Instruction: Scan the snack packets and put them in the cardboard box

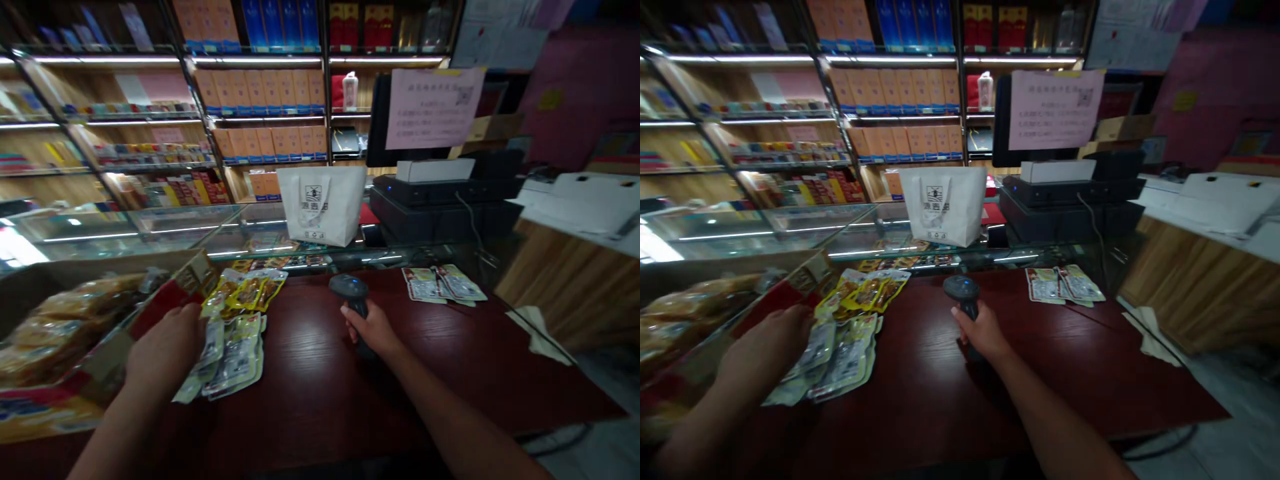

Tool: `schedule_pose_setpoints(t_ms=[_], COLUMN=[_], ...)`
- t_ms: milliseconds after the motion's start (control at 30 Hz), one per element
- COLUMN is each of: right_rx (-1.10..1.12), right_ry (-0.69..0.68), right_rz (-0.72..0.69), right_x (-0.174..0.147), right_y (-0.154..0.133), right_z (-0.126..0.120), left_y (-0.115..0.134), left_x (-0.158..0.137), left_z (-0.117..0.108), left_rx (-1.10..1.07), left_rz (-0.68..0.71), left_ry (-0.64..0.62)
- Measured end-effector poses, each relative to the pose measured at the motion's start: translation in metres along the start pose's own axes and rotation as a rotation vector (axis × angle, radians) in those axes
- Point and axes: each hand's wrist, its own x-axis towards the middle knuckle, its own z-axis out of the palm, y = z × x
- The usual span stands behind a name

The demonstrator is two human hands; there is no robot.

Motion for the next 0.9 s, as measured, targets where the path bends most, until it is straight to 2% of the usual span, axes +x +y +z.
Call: schedule_pose_setpoints(t_ms=[67, 167, 233, 300, 367, 467, 533, 600, 700, 800, 900], right_rx=[-0.029, -0.058, -0.041, 0.007, 0.068, 0.156, 0.205, 0.239, 0.264, 0.275, 0.281], right_ry=[0.032, 0.086, 0.144, 0.221, 0.308, 0.426, 0.481, 0.509, 0.522, 0.536, 0.547], right_rz=[-0.019, -0.04, -0.051, -0.066, -0.086, -0.107, -0.113, -0.117, -0.117, -0.118, -0.114], right_x=[0.002, -0.001, -0.006, -0.01, -0.014, -0.015, -0.015, -0.014, -0.013, -0.012, -0.011], right_y=[-0.002, -0.004, -0.003, -0.001, 0.002, 0.007, 0.008, 0.009, 0.008, 0.009, 0.011], right_z=[-0.014, -0.048, -0.073, -0.096, -0.115, -0.133, -0.14, -0.144, -0.146, -0.146, -0.147], left_y=[0.04, 0.117, 0.172, 0.224, 0.273, 0.336, 0.37, 0.397, 0.423, 0.434, 0.431], left_x=[0.005, 0.008, 0.009, 0.008, 0.006, -0.001, -0.007, -0.012, -0.014, -0.012, -0.006], left_z=[0.01, 0.039, 0.064, 0.087, 0.105, 0.121, 0.127, 0.132, 0.138, 0.144, 0.148], left_rx=[-0.025, -0.309, -0.511, -0.625, -0.651, -0.634, -0.595, -0.54, -0.477, -0.465, -0.496], left_rz=[0.167, 0.475, 0.617, 0.642, 0.642, 0.608, 0.523, 0.404, 0.275, 0.233, 0.219], left_ry=[-0.049, -0.142, -0.222, -0.326, -0.367, -0.369, -0.357, -0.344, -0.342, -0.352, -0.36])
